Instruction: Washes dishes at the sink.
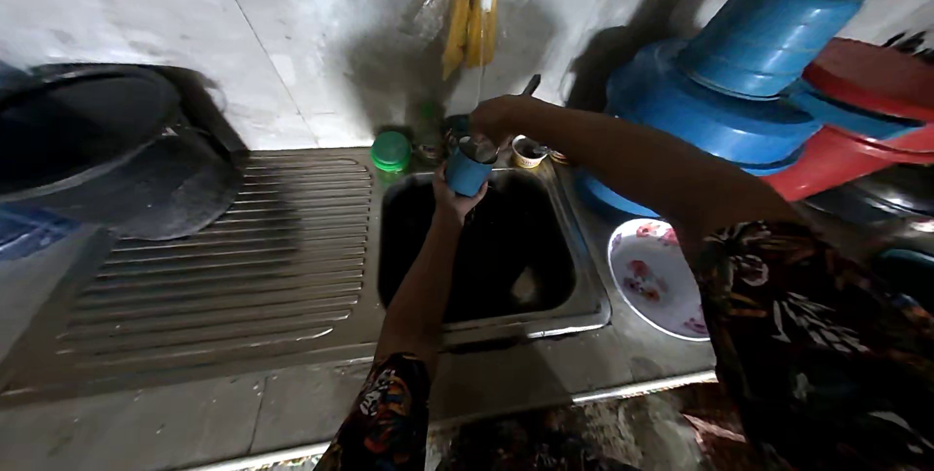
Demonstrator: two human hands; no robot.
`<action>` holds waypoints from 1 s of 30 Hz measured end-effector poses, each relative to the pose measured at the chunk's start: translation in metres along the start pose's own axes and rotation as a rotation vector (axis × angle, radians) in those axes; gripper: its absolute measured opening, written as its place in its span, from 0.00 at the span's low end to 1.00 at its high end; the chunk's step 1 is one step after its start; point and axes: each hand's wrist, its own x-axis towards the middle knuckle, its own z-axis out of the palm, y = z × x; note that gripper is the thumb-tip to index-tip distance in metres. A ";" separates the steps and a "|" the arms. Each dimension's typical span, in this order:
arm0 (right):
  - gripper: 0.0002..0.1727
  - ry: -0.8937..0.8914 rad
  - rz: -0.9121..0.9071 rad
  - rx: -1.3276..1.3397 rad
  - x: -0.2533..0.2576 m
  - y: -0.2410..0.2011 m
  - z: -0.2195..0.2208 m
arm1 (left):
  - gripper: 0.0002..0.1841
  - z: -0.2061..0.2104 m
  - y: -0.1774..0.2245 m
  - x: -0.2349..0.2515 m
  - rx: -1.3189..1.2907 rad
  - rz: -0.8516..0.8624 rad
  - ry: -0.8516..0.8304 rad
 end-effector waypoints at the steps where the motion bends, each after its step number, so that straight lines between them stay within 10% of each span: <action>1: 0.14 0.010 -0.010 -0.016 -0.001 -0.003 -0.004 | 0.30 0.000 -0.003 0.001 -0.021 -0.017 -0.012; 13: 0.12 0.589 -0.145 -0.122 -0.006 0.018 0.018 | 0.30 0.004 0.009 -0.002 -0.015 0.002 0.067; 18: 0.29 0.430 -0.428 -0.096 0.001 0.013 0.074 | 0.30 0.006 0.019 -0.005 0.086 0.000 0.034; 25: 0.11 0.606 -0.320 -0.010 0.008 -0.003 0.101 | 0.32 0.008 0.019 -0.010 0.075 0.008 -0.066; 30: 0.25 0.555 -0.106 0.196 0.015 0.005 0.099 | 0.38 0.000 0.025 0.006 0.123 -0.089 -0.260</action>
